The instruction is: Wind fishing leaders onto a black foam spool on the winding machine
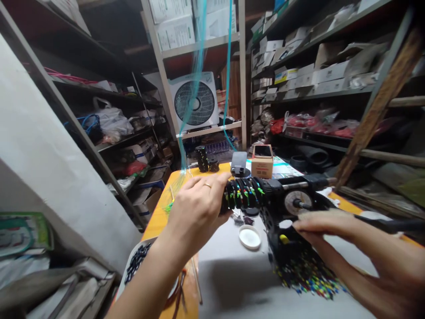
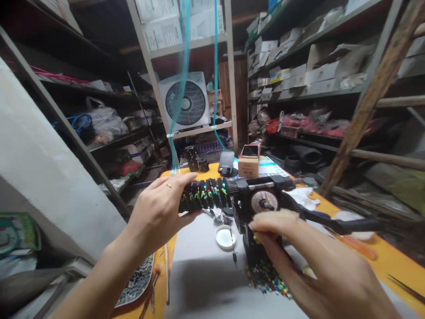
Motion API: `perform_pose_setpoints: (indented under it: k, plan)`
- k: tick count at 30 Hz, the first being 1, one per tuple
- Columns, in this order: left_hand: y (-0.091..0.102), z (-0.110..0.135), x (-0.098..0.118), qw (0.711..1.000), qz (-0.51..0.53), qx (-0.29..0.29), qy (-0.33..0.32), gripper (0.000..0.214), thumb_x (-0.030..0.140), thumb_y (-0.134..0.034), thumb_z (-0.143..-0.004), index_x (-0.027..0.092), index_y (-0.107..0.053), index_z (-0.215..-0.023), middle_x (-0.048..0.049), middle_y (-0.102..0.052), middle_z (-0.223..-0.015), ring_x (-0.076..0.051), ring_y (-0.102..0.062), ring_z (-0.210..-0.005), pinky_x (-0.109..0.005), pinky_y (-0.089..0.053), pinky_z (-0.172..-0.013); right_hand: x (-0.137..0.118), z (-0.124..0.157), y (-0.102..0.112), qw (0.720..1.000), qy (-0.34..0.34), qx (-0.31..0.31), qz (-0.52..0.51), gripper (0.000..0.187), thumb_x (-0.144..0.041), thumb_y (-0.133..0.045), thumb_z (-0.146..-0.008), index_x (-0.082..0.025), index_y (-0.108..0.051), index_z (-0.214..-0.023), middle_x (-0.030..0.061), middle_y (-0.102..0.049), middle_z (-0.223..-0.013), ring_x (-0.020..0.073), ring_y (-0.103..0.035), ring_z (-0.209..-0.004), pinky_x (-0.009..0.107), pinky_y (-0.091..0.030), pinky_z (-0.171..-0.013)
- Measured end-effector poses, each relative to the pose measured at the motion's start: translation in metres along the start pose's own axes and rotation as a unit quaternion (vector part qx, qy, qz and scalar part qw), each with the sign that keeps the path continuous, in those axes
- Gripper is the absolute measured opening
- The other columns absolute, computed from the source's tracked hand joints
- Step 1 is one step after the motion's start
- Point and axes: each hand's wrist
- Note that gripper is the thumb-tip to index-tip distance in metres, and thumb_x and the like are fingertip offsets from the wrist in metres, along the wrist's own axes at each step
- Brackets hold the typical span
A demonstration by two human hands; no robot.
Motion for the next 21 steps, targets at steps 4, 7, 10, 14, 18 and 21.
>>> perform_pose_setpoints:
  k: [4, 7, 10, 14, 18, 21]
  plan:
    - [0.009, -0.009, 0.003, 0.992, 0.031, -0.093, 0.082, 0.058, 0.027, -0.075, -0.076, 0.017, -0.052, -0.128, -0.0095, -0.07, -0.116, -0.031, -0.069, -0.095, -0.043, -0.055, -0.076, -0.012, -0.044, -0.006, 0.997, 0.072, 0.02, 0.036, 0.012, -0.023, -0.056, -0.095, -0.026, -0.062, -0.106, -0.0016, -0.073, -0.095, 0.0179, -0.07, -0.076, 0.031, -0.054, -0.075]
    - [0.014, -0.013, 0.001, 0.985, 0.065, -0.116, 0.106, 0.047, 0.029, -0.072, -0.077, 0.025, -0.056, -0.121, -0.0022, -0.069, -0.113, -0.028, -0.069, -0.093, -0.039, -0.053, -0.07, -0.023, -0.072, -0.014, 0.991, 0.123, 0.029, 0.042, 0.01, -0.018, -0.055, -0.096, -0.024, -0.059, -0.103, -0.0011, -0.073, -0.09, 0.0152, -0.07, -0.071, 0.026, -0.056, -0.07]
    - [0.016, -0.014, -0.001, 0.984, 0.082, -0.115, 0.111, 0.045, 0.029, -0.071, -0.076, 0.029, -0.055, -0.119, 0.0014, -0.068, -0.109, -0.026, -0.068, -0.092, -0.036, -0.049, -0.067, -0.03, -0.089, -0.024, 0.984, 0.174, 0.019, 0.021, 0.013, -0.013, -0.058, -0.094, -0.02, -0.057, -0.104, 0.0, -0.073, -0.093, 0.012, -0.07, -0.074, 0.021, -0.055, -0.071]
    - [0.019, -0.013, -0.003, 0.981, 0.114, -0.116, 0.104, 0.038, 0.028, -0.072, -0.076, 0.028, -0.056, -0.111, 0.0039, -0.067, -0.102, -0.023, -0.066, -0.09, -0.034, -0.046, -0.067, -0.031, -0.095, -0.036, 0.98, 0.196, -0.008, -0.014, 0.018, -0.007, -0.058, -0.092, -0.02, -0.057, -0.104, -0.0005, -0.072, -0.094, 0.0111, -0.069, -0.081, 0.02, -0.054, -0.076]
    - [0.019, -0.015, -0.004, 0.979, 0.128, -0.116, 0.104, 0.035, 0.03, -0.071, -0.077, 0.028, -0.056, -0.108, 0.0042, -0.067, -0.098, -0.022, -0.066, -0.086, -0.033, -0.044, -0.065, -0.033, -0.096, -0.041, 0.981, 0.195, -0.01, -0.013, 0.019, -0.008, -0.057, -0.093, -0.022, -0.056, -0.106, -0.001, -0.072, -0.093, 0.0121, -0.07, -0.079, 0.022, -0.054, -0.074]
    - [0.017, -0.014, -0.004, 0.982, 0.122, -0.11, 0.095, 0.035, 0.032, -0.071, -0.077, 0.028, -0.056, -0.108, 0.0038, -0.066, -0.097, -0.023, -0.066, -0.085, -0.033, -0.043, -0.063, -0.034, -0.096, -0.041, 0.981, 0.193, -0.006, 0.003, 0.016, -0.01, -0.057, -0.093, -0.021, -0.056, -0.104, -0.0005, -0.072, -0.092, 0.0121, -0.069, -0.077, 0.021, -0.054, -0.073]
Point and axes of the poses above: each hand's wrist, its own z-axis away from the middle knuckle, its own y-axis out of the back of the hand, x = y × z
